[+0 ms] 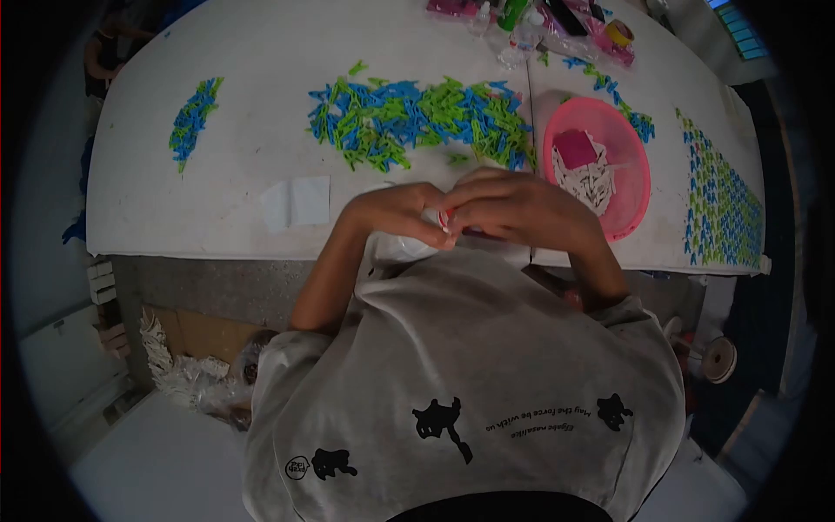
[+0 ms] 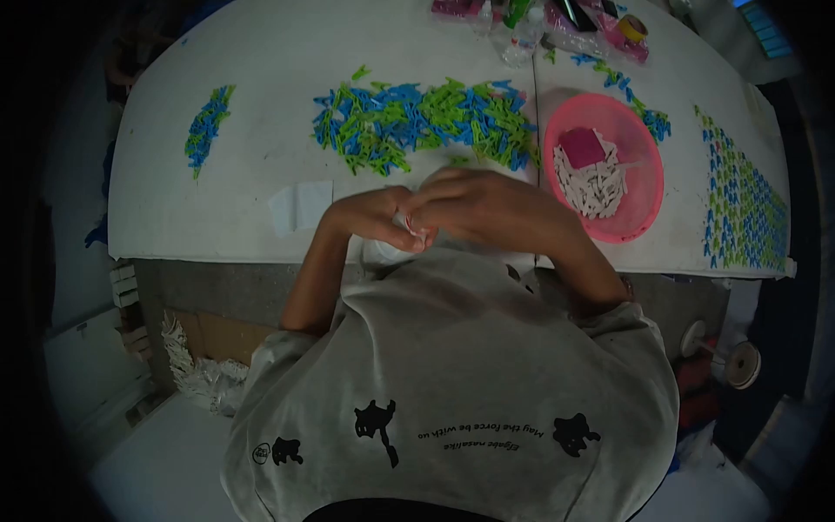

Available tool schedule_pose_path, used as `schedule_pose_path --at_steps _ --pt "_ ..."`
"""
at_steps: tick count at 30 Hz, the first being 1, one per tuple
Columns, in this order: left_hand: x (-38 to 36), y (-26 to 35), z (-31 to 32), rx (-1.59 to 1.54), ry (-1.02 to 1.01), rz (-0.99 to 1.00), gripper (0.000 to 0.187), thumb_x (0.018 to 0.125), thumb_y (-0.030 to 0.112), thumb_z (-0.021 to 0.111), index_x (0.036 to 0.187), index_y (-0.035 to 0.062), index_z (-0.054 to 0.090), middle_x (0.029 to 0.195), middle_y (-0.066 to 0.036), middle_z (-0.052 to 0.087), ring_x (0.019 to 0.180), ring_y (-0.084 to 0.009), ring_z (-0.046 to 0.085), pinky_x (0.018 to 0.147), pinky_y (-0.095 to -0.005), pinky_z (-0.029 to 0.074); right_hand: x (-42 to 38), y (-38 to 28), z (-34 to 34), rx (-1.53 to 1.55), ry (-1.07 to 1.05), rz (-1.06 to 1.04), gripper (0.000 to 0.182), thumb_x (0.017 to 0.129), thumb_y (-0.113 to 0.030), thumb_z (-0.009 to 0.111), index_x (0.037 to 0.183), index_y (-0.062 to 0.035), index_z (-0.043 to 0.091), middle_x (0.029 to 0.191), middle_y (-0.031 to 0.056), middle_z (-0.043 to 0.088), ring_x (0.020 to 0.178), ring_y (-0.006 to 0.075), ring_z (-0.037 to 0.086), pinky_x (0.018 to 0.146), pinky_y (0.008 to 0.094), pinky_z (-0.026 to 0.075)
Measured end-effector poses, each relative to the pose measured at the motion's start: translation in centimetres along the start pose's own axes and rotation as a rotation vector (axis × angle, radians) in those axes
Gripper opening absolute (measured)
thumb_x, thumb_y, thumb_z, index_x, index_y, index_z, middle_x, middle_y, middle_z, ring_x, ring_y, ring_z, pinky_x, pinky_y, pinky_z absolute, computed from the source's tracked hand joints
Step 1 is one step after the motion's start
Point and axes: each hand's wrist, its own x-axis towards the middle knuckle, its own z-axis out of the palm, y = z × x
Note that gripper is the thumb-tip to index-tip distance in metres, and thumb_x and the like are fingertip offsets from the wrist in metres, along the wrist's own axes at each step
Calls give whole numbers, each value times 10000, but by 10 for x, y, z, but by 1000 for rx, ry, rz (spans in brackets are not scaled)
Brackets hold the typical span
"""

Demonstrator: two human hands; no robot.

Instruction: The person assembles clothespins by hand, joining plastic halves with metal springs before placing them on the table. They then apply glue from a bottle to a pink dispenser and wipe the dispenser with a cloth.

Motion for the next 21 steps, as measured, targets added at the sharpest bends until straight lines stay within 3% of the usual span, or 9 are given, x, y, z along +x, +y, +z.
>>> schedule_pose_path --at_steps 4,7,9,12,14,21 --pt "-2 -2 2 -42 30 -112 217 782 196 754 939 66 679 913 -2 676 882 -119 615 831 -283 476 -10 5 -5 6 52 15 334 732 108 683 1022 -56 663 1129 84 665 1020 273 659 840 376 545" --pt "-7 -15 2 -62 141 -87 243 786 206 754 970 69 675 921 -7 677 896 -125 617 840 -290 473 -24 31 -2 100 224 162 296 770 88 697 1022 -52 631 1140 96 660 1040 236 666 881 350 539" --pt "-10 -30 5 -42 259 -41 237 796 204 746 980 69 678 940 -13 679 914 -128 620 852 -294 472 -41 72 25 370 474 500 312 748 22 715 1032 -66 621 1096 88 668 997 207 694 852 327 551" --pt "-11 -48 16 -43 483 -3 224 826 193 732 1005 68 679 992 -23 679 959 -137 623 876 -304 471 -77 146 76 402 531 672 323 759 -8 731 1058 -47 614 1026 99 683 987 190 693 839 319 546" --pt "-10 -59 23 -66 586 -17 217 845 185 727 1020 68 678 1026 -28 678 986 -141 621 890 -310 469 -107 193 108 148 293 929 365 742 -17 744 1087 -38 624 985 104 693 1013 202 685 838 314 543" --pt "-2 -84 40 -45 687 59 286 892 146 720 1152 78 622 1204 -59 627 1121 -174 591 965 -330 453 -161 255 153 -303 262 825 396 707 -62 764 1087 -59 653 978 154 670 818 270 700 743 353 553"
